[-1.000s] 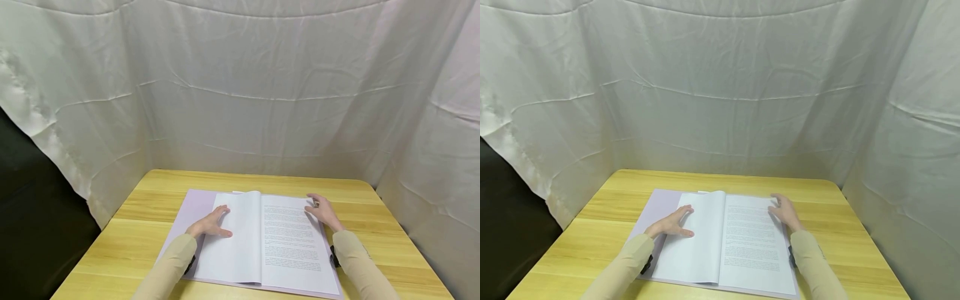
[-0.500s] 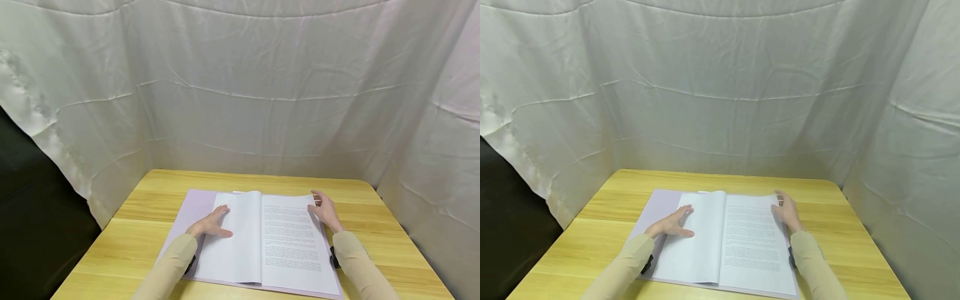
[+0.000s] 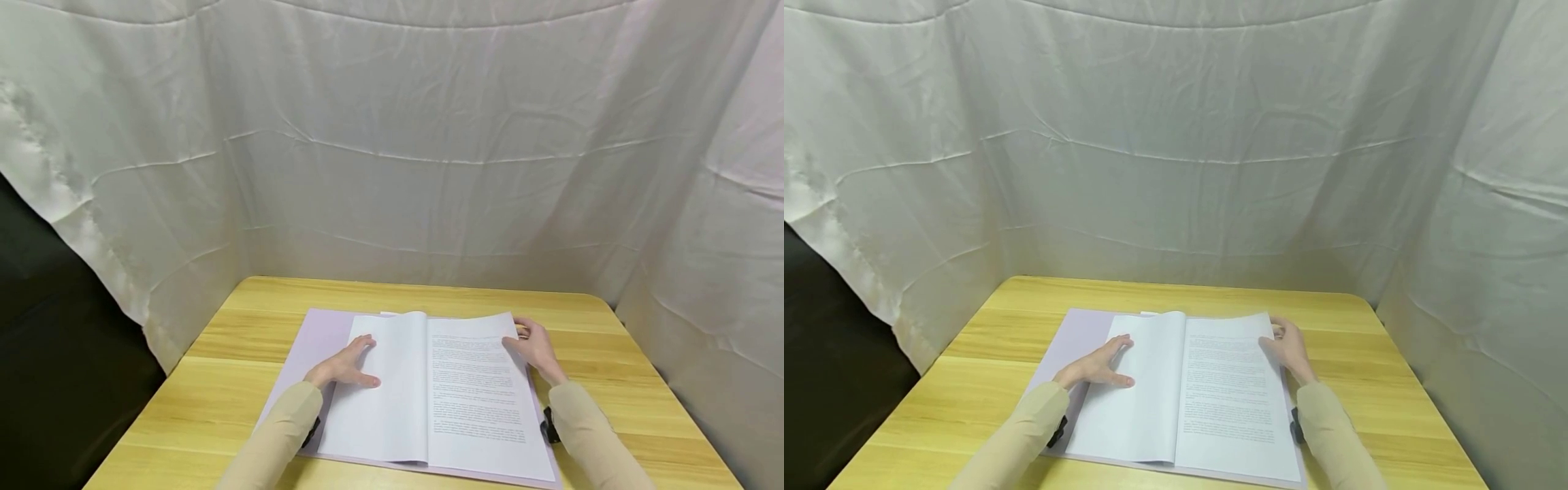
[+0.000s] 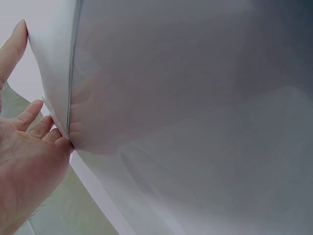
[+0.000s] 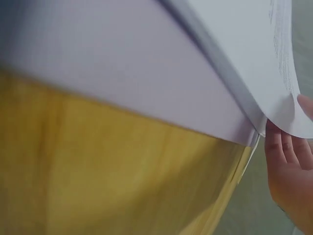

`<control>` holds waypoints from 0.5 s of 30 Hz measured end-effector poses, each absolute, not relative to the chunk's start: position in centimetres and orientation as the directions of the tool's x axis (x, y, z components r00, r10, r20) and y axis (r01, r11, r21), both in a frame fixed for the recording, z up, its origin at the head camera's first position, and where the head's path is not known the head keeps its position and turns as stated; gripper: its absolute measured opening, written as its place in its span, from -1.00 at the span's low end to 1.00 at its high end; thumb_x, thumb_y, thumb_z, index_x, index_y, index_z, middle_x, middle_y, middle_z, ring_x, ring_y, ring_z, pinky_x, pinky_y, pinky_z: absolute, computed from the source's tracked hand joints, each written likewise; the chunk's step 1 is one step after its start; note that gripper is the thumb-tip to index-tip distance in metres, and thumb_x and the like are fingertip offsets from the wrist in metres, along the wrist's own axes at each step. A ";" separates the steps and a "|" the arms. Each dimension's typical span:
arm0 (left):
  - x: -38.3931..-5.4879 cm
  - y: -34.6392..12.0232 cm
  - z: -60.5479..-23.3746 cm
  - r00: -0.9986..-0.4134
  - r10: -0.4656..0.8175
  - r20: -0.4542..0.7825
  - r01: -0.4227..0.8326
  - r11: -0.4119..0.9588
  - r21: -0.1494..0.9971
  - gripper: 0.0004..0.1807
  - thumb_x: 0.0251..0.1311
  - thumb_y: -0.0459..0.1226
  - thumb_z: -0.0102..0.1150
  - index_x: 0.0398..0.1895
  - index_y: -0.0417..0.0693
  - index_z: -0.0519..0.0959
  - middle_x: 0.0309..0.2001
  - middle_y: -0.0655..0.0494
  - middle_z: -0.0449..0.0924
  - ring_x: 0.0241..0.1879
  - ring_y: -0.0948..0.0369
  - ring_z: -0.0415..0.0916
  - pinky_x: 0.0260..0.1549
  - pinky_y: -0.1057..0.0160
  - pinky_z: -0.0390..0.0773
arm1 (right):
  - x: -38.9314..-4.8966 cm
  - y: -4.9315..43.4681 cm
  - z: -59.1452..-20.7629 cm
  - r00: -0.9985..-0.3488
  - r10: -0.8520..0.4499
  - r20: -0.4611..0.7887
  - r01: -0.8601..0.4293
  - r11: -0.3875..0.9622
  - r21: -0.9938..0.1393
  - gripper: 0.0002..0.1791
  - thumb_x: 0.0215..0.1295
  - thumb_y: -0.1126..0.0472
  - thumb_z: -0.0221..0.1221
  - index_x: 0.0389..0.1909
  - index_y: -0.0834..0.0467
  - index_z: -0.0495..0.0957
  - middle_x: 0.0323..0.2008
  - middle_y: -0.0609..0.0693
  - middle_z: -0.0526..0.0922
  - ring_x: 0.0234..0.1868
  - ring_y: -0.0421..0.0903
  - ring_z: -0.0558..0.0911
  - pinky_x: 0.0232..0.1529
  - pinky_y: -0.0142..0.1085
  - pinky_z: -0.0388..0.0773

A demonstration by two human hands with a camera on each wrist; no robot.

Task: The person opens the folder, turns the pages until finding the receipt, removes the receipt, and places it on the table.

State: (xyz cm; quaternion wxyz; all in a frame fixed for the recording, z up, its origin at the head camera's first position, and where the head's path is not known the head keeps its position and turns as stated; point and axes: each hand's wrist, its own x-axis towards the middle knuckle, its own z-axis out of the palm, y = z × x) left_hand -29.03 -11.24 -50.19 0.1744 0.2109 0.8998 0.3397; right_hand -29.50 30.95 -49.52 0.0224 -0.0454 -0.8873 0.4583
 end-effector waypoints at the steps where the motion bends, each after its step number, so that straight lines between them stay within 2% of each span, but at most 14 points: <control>1: -29.0 -11.2 -50.2 -0.850 0.499 -0.168 0.263 0.680 0.685 -0.03 0.08 -0.11 0.48 0.47 -0.26 0.17 0.59 -0.30 -0.05 0.58 -0.23 -0.07 0.53 -0.26 0.07 | -29.4 31.0 -49.5 -0.995 0.099 -0.013 0.068 0.574 -0.816 -0.31 0.29 0.28 0.25 0.39 0.44 0.28 0.18 0.48 0.55 0.07 0.25 0.67 0.04 -0.13 0.65; 3: -29.0 -11.2 -50.2 -0.850 0.502 -0.161 0.271 0.679 0.683 -0.04 0.08 -0.12 0.48 0.46 -0.27 0.17 0.59 -0.31 -0.04 0.58 -0.24 -0.07 0.53 -0.26 0.07 | -29.1 31.1 -49.4 -0.995 0.096 -0.040 0.087 0.559 -0.824 -0.35 0.30 0.25 0.25 0.33 0.46 0.33 0.18 0.48 0.56 -0.02 0.19 0.71 -0.03 -0.16 0.68; 7: -28.9 -11.2 -50.1 -0.849 0.505 -0.158 0.276 0.678 0.681 -0.04 0.08 -0.11 0.48 0.46 -0.27 0.17 0.58 -0.31 -0.05 0.58 -0.25 -0.07 0.53 -0.27 0.07 | -28.8 31.3 -49.4 -0.995 0.077 -0.064 0.096 0.539 -0.837 -0.43 0.30 0.20 0.28 0.22 0.48 0.44 0.03 0.42 0.67 -0.28 -0.10 0.73 -0.34 -0.38 0.64; 15: -29.0 -11.3 -50.0 -0.846 0.502 -0.181 0.260 0.682 0.683 -0.03 0.10 -0.10 0.46 0.49 -0.26 0.15 0.60 -0.28 -0.08 0.59 -0.22 -0.10 0.54 -0.26 0.05 | -27.6 31.5 -49.6 -0.990 -0.020 -0.140 0.113 0.486 -0.867 -0.46 0.28 0.14 0.34 0.13 0.44 0.53 -0.21 0.22 0.78 -0.39 -0.10 0.75 -0.38 -0.29 0.70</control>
